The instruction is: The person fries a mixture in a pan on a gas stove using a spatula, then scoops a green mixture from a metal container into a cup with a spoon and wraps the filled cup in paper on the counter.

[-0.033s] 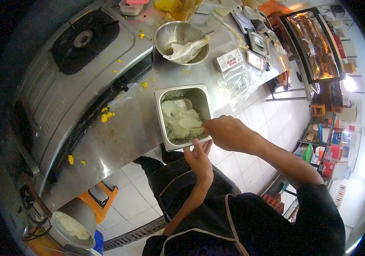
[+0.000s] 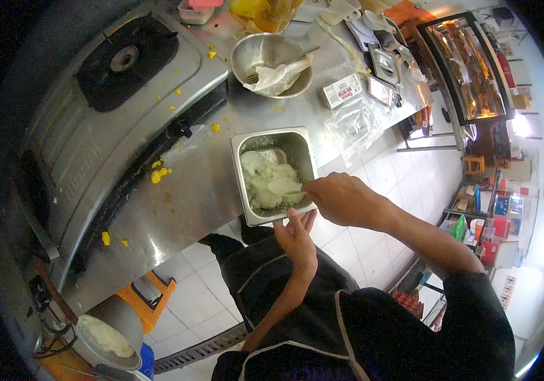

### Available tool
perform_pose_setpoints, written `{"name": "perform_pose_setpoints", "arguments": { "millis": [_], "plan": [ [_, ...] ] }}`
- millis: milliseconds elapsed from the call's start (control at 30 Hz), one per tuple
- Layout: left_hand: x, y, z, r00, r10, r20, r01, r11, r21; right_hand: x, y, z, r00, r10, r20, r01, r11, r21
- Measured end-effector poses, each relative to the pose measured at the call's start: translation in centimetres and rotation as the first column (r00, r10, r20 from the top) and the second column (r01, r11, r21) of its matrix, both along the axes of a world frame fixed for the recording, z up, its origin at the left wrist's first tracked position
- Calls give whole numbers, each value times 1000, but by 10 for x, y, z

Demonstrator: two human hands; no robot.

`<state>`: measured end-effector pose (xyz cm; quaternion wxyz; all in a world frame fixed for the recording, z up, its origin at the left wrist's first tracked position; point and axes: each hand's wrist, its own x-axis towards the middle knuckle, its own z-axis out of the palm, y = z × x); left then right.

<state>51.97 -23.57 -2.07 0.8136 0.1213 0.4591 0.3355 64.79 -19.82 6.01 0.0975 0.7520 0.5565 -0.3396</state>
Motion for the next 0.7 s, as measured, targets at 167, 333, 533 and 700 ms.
{"name": "perform_pose_setpoints", "arguments": {
  "millis": [167, 333, 533, 700],
  "plan": [
    [-3, 0, 0, 999, -36, -4, 36, 999, 22, 7, 34, -8, 991, 17, 135, -21, 999, 28],
    [-9, -1, -1, 999, -49, 13, 48, 997, 57, 6, 36, 29, 993, 51, 108, -44, 997, -69],
    [-11, 0, -4, 996, -89, 4, 89, 996, 5, -6, 11, -6, 991, 55, 125, -52, 998, -32],
    [-10, 0, -6, 997, -54, 46, 52, 997, 58, 13, 22, -38, 984, -73, 161, 58, 994, 94]
  ]
}}
